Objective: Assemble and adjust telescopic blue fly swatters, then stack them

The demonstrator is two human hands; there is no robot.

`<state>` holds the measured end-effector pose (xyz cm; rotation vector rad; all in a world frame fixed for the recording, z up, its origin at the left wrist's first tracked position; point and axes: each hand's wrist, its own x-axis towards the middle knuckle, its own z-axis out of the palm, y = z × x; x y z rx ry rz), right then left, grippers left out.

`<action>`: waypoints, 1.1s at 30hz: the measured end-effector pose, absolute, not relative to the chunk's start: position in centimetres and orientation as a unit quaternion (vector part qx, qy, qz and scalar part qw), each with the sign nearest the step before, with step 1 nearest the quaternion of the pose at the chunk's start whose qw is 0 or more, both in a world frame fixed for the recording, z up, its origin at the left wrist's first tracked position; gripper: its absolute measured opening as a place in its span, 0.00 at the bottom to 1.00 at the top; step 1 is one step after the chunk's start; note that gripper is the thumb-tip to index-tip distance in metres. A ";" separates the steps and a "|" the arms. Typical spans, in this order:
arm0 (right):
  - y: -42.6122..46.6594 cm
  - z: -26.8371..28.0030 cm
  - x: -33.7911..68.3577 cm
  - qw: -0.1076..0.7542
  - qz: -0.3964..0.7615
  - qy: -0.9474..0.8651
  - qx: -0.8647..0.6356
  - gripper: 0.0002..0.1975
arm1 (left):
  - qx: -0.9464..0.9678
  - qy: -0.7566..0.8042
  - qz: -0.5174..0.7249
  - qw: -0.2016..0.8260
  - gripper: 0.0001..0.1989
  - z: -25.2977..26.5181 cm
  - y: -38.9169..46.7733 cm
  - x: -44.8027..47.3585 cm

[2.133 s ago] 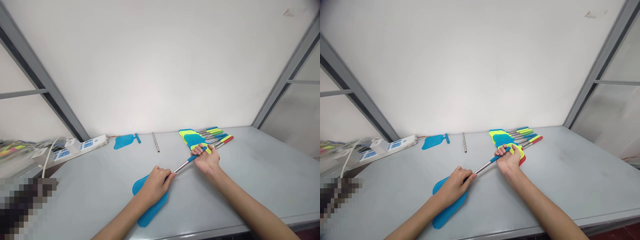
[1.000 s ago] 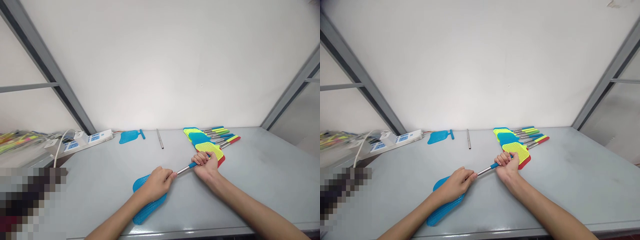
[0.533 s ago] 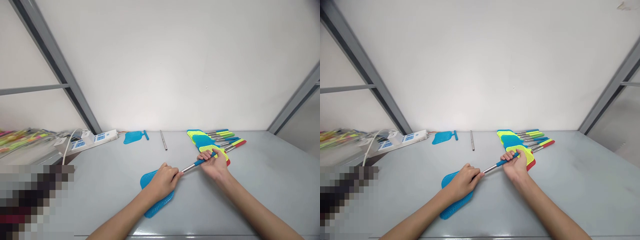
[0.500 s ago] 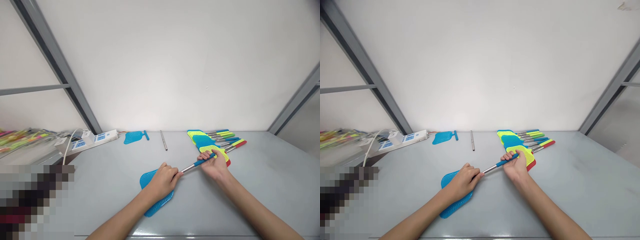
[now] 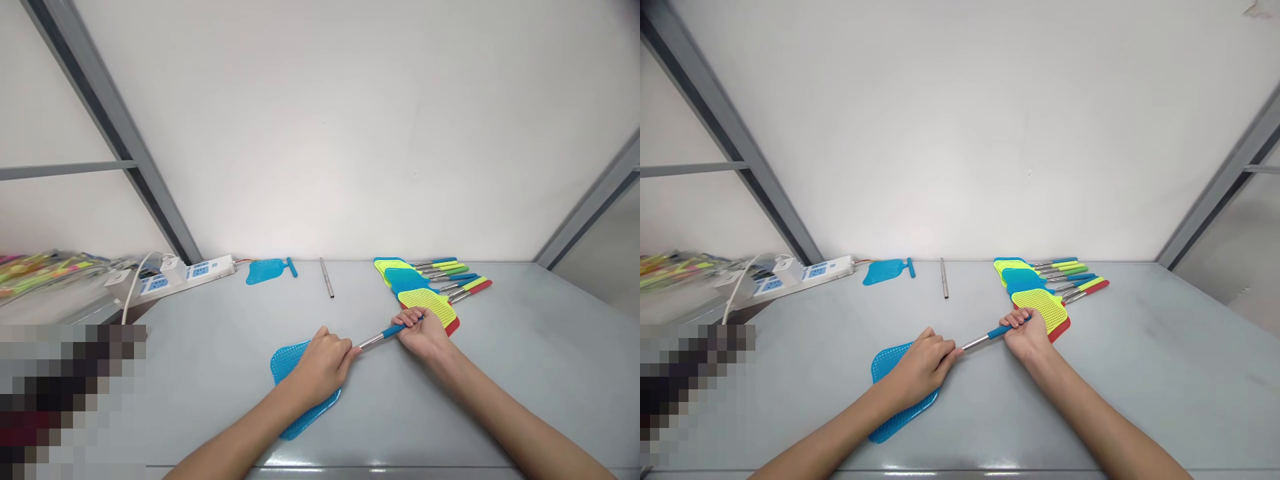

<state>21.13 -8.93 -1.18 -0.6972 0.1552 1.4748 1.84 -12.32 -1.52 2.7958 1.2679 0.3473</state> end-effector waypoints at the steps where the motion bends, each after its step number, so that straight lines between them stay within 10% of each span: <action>1: -9.0 -1.3 21.1 0.686 0.656 0.068 -0.308 0.11 | 0.905 0.409 0.109 0.034 0.20 -1.5 -12.4 1.8; 21: -10.1 -2.1 20.1 0.692 0.697 -0.005 -0.190 0.15 | 0.859 0.433 0.117 0.245 0.21 -0.1 -12.8 1.7; 33: -9.1 -2.3 20.7 0.659 0.700 0.008 -0.276 0.08 | 0.888 0.422 0.111 0.146 0.19 0.0 -12.2 1.8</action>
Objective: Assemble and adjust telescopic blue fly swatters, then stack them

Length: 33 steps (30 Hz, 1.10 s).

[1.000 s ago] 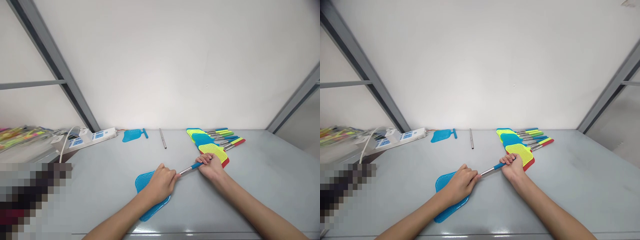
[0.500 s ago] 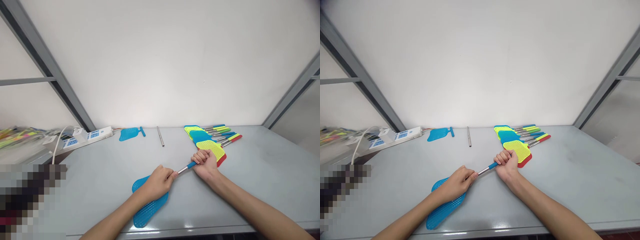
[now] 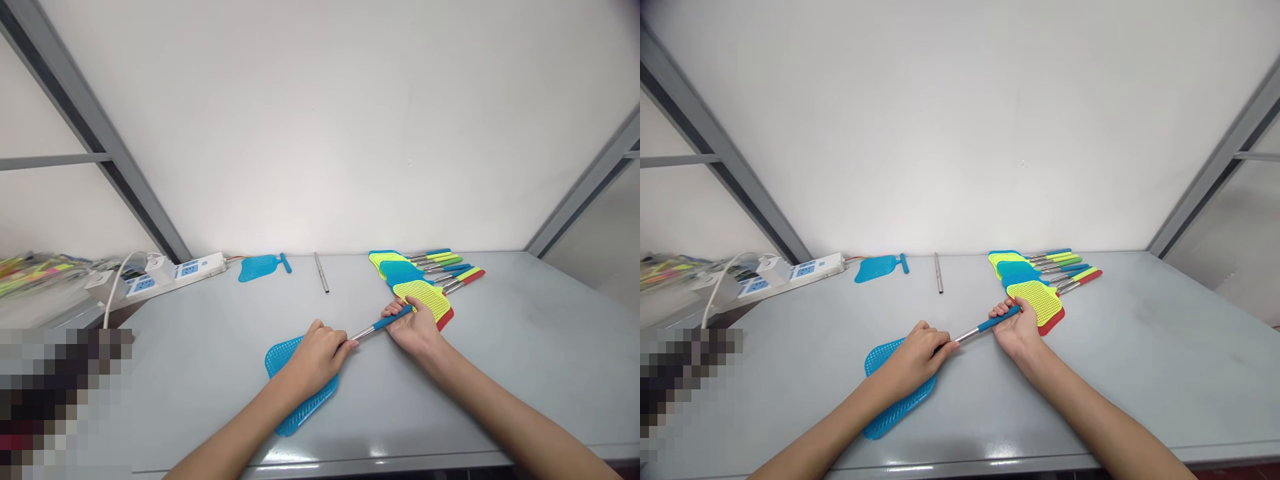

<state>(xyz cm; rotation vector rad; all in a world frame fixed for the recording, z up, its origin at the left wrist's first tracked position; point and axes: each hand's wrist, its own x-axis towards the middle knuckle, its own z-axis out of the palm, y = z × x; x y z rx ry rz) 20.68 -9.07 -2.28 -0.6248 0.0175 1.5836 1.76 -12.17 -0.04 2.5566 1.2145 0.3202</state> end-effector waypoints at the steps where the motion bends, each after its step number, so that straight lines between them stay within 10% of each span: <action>1: -8.8 -2.5 20.9 0.654 0.701 0.006 -0.285 0.08 | 0.890 0.419 0.113 0.143 0.18 -0.1 -12.1 1.6; 33: -10.2 -1.3 20.5 0.701 0.687 0.008 -0.191 0.15 | 0.892 0.388 0.096 0.213 0.17 0.5 -12.7 1.1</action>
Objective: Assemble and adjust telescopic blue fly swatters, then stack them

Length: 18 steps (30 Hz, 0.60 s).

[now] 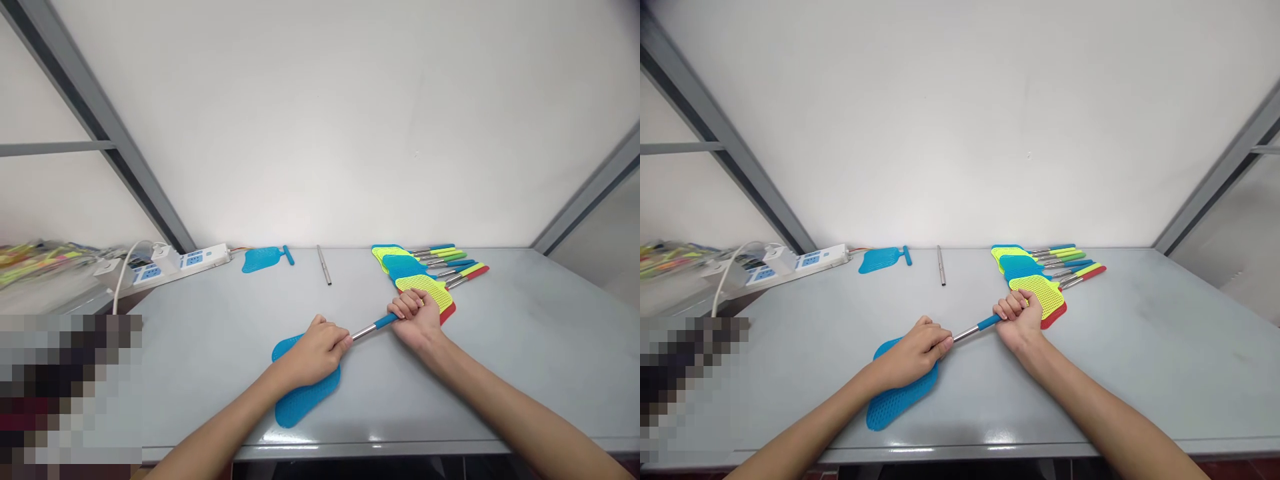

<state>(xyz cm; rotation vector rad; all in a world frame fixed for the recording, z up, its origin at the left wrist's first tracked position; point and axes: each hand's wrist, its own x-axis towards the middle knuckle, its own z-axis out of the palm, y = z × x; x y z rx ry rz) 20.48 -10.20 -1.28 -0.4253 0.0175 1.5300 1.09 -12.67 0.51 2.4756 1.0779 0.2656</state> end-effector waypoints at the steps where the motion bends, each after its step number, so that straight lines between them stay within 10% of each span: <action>1: -10.1 -1.3 20.6 0.701 0.688 0.011 -0.187 0.14 | 0.892 0.388 0.097 0.211 0.17 0.5 -12.7 1.2; 18: -8.9 -0.2 23.3 0.687 0.712 0.018 -0.145 0.11 | 0.894 0.377 0.179 0.164 0.14 1.2 -12.0 0.6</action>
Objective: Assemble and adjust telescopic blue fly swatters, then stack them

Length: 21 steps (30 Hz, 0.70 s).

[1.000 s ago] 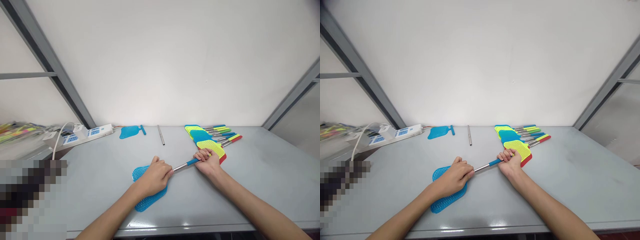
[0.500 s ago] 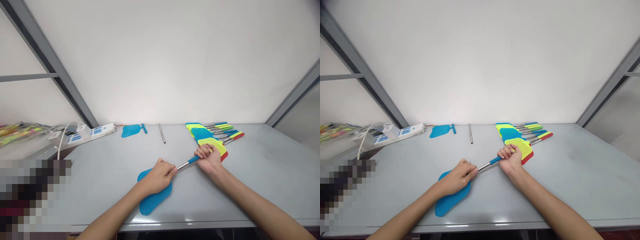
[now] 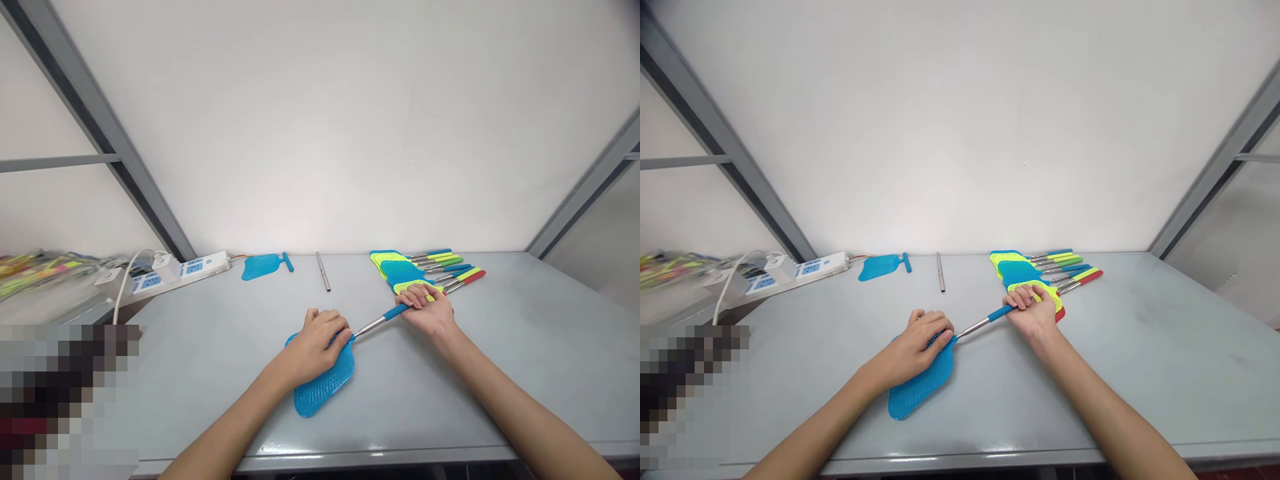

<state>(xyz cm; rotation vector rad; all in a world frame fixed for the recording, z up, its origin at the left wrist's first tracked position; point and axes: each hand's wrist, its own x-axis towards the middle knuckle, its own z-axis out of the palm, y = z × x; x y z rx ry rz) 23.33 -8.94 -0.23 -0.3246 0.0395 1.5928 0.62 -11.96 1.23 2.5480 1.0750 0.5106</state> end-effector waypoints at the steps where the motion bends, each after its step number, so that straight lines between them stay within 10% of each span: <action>1: -8.8 -0.1 23.6 0.691 0.709 0.014 -0.140 0.11 | 0.885 0.387 0.197 0.167 0.13 1.2 -11.8 0.5; 7: -8.5 0.5 24.9 0.722 0.679 -0.002 -0.128 0.12 | 0.731 0.534 0.367 0.212 0.15 0.2 -10.7 0.4; 12: -8.4 0.3 25.1 0.733 0.667 -0.019 -0.135 0.12 | 0.483 0.584 0.475 0.447 0.20 0.3 -10.0 0.1; 21: -8.3 -0.7 24.7 0.745 0.638 -0.033 -0.191 0.12 | 0.316 0.495 0.443 0.678 0.15 0.3 -10.6 0.7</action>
